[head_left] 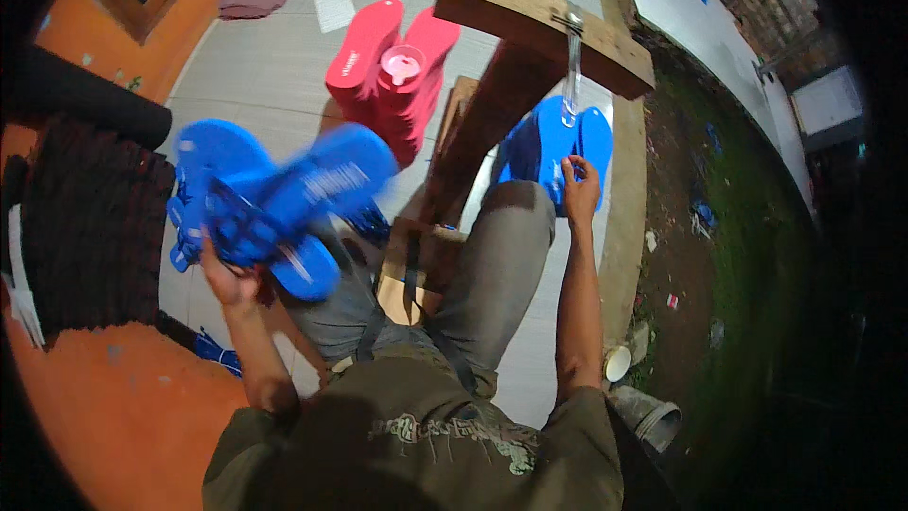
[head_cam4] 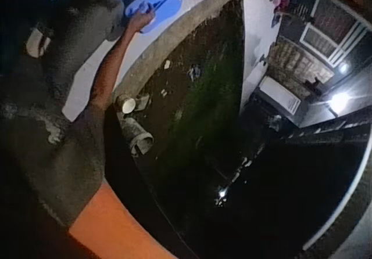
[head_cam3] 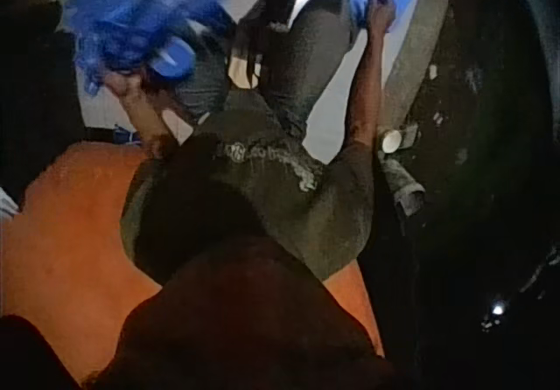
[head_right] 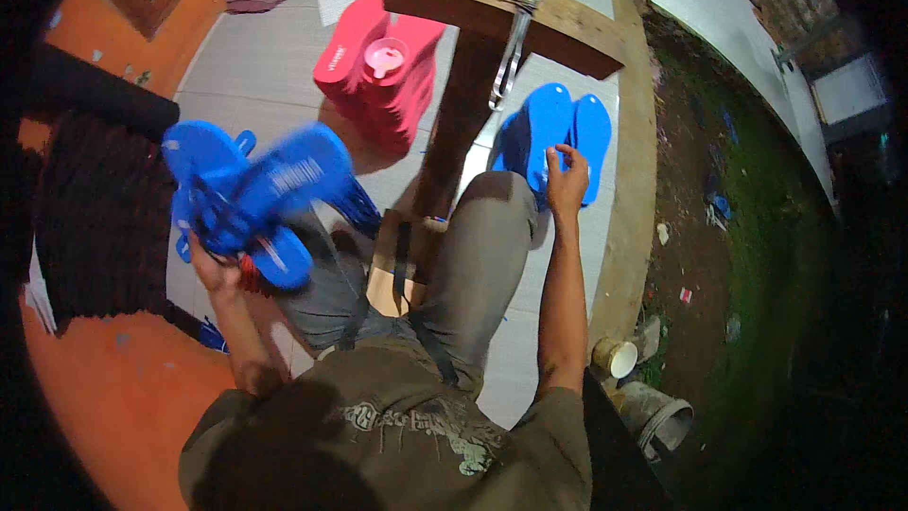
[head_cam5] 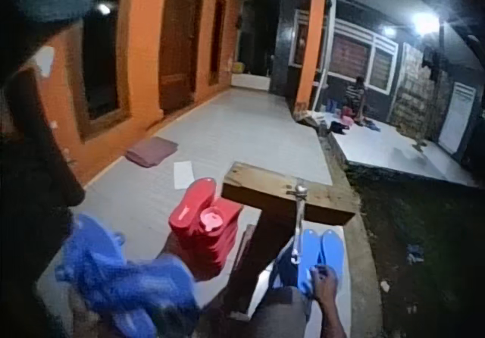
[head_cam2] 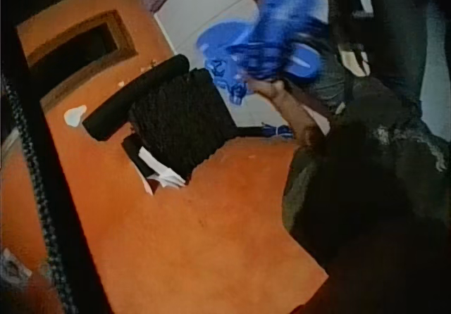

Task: The person attaches straps to flip-flop soles using a wooden jig, pulling the plastic strap ends through the pre-drilled holes in the soles.

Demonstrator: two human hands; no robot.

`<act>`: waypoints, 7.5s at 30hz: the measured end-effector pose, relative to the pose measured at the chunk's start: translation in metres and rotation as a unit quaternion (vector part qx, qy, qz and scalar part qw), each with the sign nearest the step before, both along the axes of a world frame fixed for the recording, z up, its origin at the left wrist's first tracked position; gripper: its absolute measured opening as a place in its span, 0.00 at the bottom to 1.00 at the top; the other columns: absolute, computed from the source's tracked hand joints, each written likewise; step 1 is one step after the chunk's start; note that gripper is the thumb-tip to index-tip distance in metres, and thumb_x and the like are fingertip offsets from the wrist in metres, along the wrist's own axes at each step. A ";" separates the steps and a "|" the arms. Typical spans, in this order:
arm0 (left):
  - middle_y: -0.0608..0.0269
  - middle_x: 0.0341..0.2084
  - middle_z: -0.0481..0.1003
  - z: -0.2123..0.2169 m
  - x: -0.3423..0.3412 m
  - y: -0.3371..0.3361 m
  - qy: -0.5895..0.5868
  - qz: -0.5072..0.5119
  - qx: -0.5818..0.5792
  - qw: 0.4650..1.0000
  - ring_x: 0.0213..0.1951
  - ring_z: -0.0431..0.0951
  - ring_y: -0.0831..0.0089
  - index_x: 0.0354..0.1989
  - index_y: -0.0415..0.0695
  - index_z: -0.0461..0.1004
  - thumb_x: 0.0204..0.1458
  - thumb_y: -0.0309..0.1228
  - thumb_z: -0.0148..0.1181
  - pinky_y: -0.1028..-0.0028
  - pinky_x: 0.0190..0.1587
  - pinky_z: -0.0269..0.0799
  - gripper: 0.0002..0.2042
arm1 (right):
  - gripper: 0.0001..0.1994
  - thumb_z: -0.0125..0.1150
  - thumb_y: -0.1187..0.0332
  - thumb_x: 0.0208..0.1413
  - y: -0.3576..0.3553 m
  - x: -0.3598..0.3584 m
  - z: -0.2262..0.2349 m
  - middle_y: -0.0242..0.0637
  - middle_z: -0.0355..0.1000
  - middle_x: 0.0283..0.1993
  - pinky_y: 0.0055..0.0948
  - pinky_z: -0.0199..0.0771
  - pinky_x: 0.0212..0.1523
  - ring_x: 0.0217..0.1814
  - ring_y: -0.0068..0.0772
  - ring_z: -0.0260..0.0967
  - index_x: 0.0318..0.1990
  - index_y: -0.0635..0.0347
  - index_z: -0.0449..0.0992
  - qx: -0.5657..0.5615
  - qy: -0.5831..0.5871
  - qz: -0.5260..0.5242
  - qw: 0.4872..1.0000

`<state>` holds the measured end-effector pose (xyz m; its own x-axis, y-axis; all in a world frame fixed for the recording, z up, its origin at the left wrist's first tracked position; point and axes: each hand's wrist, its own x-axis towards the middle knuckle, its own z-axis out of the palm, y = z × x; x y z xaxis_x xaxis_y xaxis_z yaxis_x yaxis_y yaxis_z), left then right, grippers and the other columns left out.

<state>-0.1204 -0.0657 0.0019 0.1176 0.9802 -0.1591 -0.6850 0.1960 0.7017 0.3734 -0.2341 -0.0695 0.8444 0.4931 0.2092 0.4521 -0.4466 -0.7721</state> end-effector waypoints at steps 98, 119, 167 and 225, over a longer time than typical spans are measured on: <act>0.54 0.29 0.73 0.049 0.246 -0.084 0.327 -0.238 0.346 0.846 0.30 0.74 0.72 0.43 0.38 0.68 0.46 0.37 0.59 0.74 0.35 0.69 0.19 | 0.42 0.74 0.61 0.26 -0.070 -0.211 0.115 0.38 0.58 0.44 0.31 0.59 0.47 0.45 0.32 0.57 0.51 0.61 0.55 -0.032 0.255 0.113 0.960; 0.61 0.27 0.70 0.139 0.249 -0.008 0.181 -0.087 0.710 0.675 0.28 0.72 0.65 0.32 0.42 0.74 0.32 0.28 0.62 0.69 0.29 0.70 0.14 | 0.09 0.56 0.70 0.46 0.025 -0.124 0.213 0.39 0.72 0.34 0.40 0.68 0.44 0.36 0.37 0.69 0.34 0.54 0.63 0.310 -0.141 0.325 0.882; 0.54 0.22 0.73 -0.062 0.141 0.058 0.601 -0.294 0.366 0.647 0.25 0.73 0.69 0.31 0.39 0.72 0.44 0.27 0.53 0.72 0.29 0.67 0.07 | 0.10 0.60 0.65 0.49 0.040 -0.183 0.059 0.37 0.73 0.27 0.24 0.67 0.34 0.29 0.23 0.68 0.35 0.63 0.74 0.094 0.200 0.151 0.964; 0.60 0.16 0.71 -0.002 0.158 -0.047 0.375 -0.389 0.319 0.778 0.20 0.73 0.74 0.27 0.36 0.73 0.48 0.32 0.55 0.74 0.25 0.67 0.10 | 0.12 0.53 0.66 0.54 0.036 -0.210 0.075 0.36 0.70 0.34 0.24 0.64 0.41 0.37 0.27 0.67 0.35 0.69 0.73 0.099 0.288 0.293 0.906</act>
<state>0.0376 -0.1124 0.0001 0.8242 0.5660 0.0208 0.1169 -0.2059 0.9716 0.1638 -0.1985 0.0051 0.4468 0.8932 -0.0498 0.0638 -0.0874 -0.9941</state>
